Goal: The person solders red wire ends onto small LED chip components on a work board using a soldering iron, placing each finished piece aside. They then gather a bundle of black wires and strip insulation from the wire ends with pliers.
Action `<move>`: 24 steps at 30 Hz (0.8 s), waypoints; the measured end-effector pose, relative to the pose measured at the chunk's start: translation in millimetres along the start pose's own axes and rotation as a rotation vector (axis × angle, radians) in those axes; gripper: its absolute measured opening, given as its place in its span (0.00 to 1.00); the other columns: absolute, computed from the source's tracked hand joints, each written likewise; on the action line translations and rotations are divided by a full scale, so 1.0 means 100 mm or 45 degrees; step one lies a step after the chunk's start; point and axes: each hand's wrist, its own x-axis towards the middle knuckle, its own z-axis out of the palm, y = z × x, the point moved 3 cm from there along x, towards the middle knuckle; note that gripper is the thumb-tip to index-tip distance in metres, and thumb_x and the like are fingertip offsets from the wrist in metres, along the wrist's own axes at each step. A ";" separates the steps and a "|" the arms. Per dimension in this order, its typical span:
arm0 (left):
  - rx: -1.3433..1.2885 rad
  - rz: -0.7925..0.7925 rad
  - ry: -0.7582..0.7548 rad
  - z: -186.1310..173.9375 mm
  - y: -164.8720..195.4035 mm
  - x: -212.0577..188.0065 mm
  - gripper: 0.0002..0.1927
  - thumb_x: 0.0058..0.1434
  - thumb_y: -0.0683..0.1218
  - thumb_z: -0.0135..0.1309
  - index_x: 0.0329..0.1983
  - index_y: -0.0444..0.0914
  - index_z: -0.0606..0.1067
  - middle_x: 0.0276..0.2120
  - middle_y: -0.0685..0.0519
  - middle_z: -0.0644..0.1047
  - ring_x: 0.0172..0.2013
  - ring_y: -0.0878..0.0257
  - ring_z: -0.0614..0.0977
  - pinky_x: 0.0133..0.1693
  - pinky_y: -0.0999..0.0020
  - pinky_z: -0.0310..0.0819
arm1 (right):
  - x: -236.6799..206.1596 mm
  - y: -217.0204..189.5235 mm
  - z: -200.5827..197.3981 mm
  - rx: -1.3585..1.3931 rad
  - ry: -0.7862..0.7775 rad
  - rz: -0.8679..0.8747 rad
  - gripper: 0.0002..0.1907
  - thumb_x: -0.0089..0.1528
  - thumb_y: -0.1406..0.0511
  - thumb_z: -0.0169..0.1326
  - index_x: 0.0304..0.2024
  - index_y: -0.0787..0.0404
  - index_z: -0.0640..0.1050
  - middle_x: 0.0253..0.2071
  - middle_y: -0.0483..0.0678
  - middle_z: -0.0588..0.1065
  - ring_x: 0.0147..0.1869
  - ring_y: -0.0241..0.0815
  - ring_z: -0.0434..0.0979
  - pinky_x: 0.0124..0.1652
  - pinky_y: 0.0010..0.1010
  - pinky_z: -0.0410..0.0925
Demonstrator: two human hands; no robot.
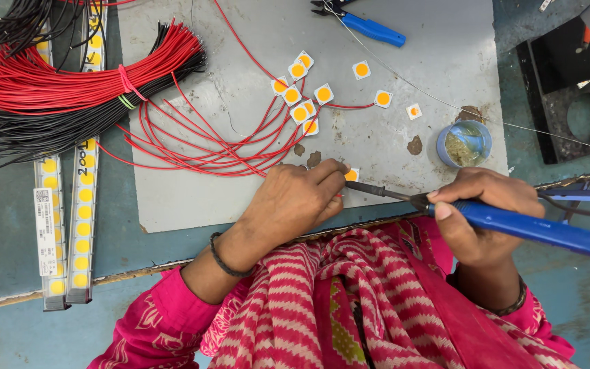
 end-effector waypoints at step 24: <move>-0.018 0.006 0.005 0.00 0.01 0.00 0.09 0.59 0.45 0.57 0.38 0.34 0.76 0.43 0.51 0.77 0.27 0.53 0.80 0.29 0.58 0.74 | -0.04 0.03 0.00 -0.009 0.038 0.030 0.13 0.63 0.61 0.60 0.34 0.66 0.78 0.20 0.46 0.70 0.21 0.32 0.68 0.26 0.21 0.57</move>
